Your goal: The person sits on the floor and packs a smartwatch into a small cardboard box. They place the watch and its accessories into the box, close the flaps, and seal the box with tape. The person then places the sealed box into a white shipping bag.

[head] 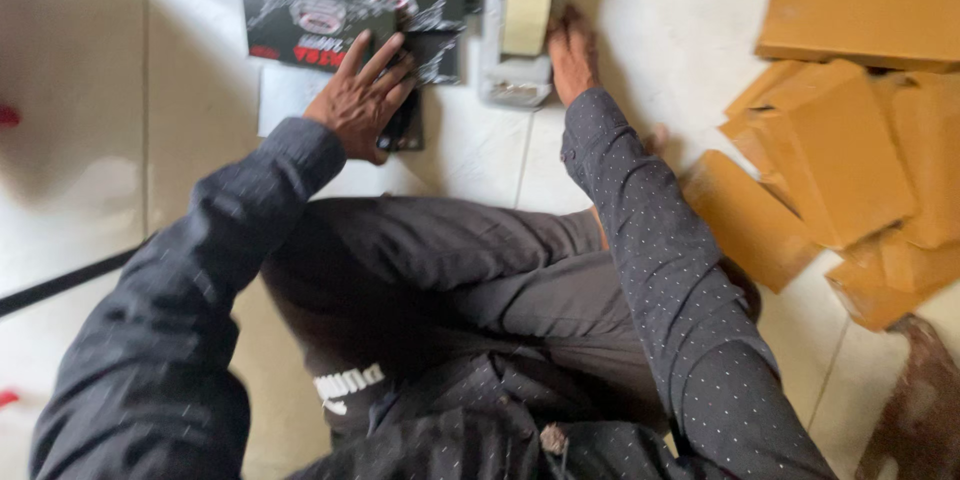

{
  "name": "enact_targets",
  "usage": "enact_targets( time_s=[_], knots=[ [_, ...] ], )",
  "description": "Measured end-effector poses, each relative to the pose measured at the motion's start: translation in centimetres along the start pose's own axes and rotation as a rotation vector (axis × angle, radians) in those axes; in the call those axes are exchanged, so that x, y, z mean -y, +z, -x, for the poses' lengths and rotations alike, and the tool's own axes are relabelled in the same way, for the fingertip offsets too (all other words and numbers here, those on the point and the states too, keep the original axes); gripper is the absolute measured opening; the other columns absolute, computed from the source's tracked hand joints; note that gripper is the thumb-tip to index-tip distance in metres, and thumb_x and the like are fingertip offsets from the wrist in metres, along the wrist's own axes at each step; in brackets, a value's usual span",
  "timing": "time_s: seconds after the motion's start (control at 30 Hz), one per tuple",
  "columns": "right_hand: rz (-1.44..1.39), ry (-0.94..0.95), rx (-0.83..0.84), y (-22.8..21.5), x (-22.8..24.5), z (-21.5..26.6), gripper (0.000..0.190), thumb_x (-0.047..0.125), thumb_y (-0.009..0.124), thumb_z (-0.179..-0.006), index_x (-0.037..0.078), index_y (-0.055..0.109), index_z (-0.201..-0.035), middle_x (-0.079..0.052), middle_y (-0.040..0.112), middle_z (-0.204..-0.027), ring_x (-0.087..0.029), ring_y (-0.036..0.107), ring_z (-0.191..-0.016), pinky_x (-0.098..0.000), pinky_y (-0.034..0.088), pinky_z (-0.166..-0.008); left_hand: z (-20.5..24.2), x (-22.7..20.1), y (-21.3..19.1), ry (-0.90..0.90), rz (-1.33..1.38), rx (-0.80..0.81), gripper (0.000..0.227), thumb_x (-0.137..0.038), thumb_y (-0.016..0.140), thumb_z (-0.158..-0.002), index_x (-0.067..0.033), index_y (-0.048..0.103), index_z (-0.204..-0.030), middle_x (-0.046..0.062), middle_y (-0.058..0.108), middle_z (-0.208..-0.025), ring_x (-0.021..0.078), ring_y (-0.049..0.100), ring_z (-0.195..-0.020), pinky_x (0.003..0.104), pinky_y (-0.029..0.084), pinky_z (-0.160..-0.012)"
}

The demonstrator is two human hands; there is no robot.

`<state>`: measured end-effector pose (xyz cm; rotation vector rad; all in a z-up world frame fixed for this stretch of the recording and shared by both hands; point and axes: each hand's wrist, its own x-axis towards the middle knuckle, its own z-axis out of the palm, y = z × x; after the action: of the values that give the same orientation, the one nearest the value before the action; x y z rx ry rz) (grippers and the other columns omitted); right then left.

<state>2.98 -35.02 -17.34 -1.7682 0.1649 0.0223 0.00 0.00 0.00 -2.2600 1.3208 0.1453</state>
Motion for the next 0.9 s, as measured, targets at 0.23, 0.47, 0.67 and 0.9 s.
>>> enact_targets(
  time_s=[0.23,0.47,0.67,0.9],
  knots=[
    [0.677,-0.222,0.217,-21.0,11.9,14.8,0.076,0.028,0.079,-0.087,0.004,0.047,-0.152,-0.017,0.050,-0.149,-0.029,0.056,-0.128,-0.0391,0.052,-0.097,-0.3,-9.6,-5.2,-0.164,0.678,0.088,0.067,-0.054,0.065,-0.093,-0.0052,0.057,-0.138,0.015,0.061,-0.130,0.0330,0.058,-0.125,0.047,0.046,-0.104],
    [2.281,-0.265,-0.051,-26.3,10.2,31.6,0.100,0.055,0.090,-0.070,0.038,0.045,-0.159,-0.016,0.023,-0.172,-0.033,0.022,-0.160,-0.0482,0.016,-0.131,-1.6,-16.3,-5.3,-0.134,0.959,-0.009,0.056,-0.050,0.062,-0.094,-0.0025,0.066,-0.122,0.022,0.066,-0.123,0.0375,0.063,-0.114,0.046,0.051,-0.096],
    [1.435,-0.252,-0.048,-28.0,5.3,27.9,0.099,0.059,0.092,-0.058,0.026,0.070,-0.149,-0.025,0.020,-0.175,-0.045,0.018,-0.159,-0.0690,0.014,-0.125,-3.5,-16.0,-5.0,-0.185,0.958,0.135,0.067,-0.062,0.056,-0.096,0.0000,0.067,-0.119,0.024,0.066,-0.118,0.0396,0.063,-0.112,0.048,0.052,-0.093],
    [1.574,-0.458,0.054,-24.3,5.3,21.1,0.076,0.066,0.086,-0.069,0.028,0.075,-0.134,-0.022,0.026,-0.170,-0.041,0.021,-0.153,-0.0636,0.018,-0.123,-3.8,-16.3,-4.1,-0.217,0.976,0.144,0.070,-0.064,0.057,-0.095,0.0017,0.066,-0.119,0.024,0.066,-0.118,0.0400,0.062,-0.114,0.048,0.051,-0.095]
  ],
)
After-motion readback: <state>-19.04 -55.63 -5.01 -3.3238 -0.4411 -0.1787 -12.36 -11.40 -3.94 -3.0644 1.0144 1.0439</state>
